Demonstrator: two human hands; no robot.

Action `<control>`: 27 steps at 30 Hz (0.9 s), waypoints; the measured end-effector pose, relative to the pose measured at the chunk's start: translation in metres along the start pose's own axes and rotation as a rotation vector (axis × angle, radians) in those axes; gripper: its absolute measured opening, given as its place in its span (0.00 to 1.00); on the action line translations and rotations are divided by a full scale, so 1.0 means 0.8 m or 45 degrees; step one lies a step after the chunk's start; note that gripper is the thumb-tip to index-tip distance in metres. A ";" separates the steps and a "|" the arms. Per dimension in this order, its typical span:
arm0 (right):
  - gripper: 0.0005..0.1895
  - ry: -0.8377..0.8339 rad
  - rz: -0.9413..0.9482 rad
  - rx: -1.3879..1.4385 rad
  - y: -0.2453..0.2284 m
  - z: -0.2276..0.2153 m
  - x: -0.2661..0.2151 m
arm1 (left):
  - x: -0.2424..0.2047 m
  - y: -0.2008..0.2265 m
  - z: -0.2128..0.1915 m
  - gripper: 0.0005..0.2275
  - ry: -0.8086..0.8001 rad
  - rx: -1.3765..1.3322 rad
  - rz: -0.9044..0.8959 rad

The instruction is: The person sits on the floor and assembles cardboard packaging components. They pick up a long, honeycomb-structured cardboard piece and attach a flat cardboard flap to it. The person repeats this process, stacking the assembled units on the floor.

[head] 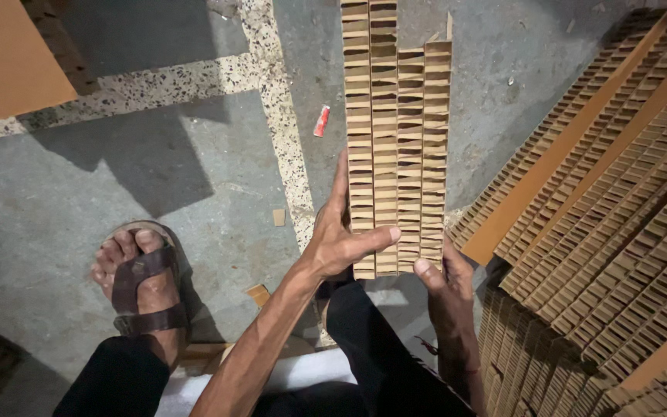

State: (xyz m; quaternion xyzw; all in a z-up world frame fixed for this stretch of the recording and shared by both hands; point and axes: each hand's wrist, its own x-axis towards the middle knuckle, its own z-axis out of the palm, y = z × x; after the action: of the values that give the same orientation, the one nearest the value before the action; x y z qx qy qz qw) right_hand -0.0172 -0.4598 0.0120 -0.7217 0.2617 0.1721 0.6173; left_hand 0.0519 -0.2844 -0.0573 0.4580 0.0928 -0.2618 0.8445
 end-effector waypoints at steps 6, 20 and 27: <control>0.29 0.004 0.054 0.052 -0.003 0.003 0.000 | 0.001 -0.002 -0.002 0.54 0.006 0.041 -0.021; 0.32 0.000 0.047 0.078 -0.015 0.014 0.003 | 0.002 0.005 -0.004 0.53 -0.029 -0.102 0.020; 0.34 -0.002 0.056 0.021 -0.020 0.017 0.001 | 0.002 0.000 -0.006 0.53 -0.024 -0.110 0.016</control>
State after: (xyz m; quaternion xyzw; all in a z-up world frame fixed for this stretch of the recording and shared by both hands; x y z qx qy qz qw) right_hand -0.0058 -0.4449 0.0217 -0.7105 0.2785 0.1843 0.6194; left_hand 0.0539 -0.2806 -0.0605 0.4191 0.0932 -0.2563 0.8660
